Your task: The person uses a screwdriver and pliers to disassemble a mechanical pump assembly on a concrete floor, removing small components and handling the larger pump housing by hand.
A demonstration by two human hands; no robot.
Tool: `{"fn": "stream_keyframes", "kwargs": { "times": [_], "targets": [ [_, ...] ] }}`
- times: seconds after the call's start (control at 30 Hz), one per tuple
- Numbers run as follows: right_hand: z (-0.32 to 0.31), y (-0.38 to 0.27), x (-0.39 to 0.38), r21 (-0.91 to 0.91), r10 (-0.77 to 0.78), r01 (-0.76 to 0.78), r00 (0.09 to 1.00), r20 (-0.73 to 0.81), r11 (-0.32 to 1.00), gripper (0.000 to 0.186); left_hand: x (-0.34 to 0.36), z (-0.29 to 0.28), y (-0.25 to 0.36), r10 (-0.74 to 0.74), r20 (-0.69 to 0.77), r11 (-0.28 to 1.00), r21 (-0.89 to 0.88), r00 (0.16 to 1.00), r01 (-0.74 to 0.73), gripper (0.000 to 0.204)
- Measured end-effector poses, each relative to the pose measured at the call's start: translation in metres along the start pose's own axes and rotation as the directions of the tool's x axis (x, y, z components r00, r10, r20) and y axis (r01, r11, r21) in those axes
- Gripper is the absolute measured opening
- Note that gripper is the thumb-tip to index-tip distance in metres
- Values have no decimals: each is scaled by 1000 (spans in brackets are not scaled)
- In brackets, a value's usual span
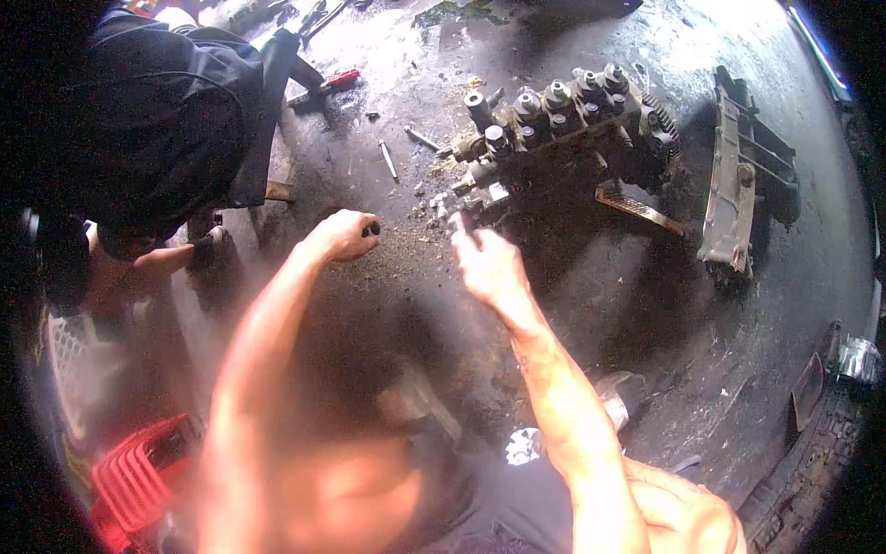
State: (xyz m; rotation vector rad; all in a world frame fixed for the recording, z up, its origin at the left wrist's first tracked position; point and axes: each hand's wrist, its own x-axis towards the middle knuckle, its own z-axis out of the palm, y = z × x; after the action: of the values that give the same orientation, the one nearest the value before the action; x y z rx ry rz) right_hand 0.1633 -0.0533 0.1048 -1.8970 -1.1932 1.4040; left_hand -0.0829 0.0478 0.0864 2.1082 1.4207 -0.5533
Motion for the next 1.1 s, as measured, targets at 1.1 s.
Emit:
{"fn": "stream_keyframes", "kwargs": {
  "times": [1.1],
  "targets": [
    [17,64,6,59,-108,109,994,-11,992,32,-59,56,1,-44,279,997,78,959,23,28]
  ]
}}
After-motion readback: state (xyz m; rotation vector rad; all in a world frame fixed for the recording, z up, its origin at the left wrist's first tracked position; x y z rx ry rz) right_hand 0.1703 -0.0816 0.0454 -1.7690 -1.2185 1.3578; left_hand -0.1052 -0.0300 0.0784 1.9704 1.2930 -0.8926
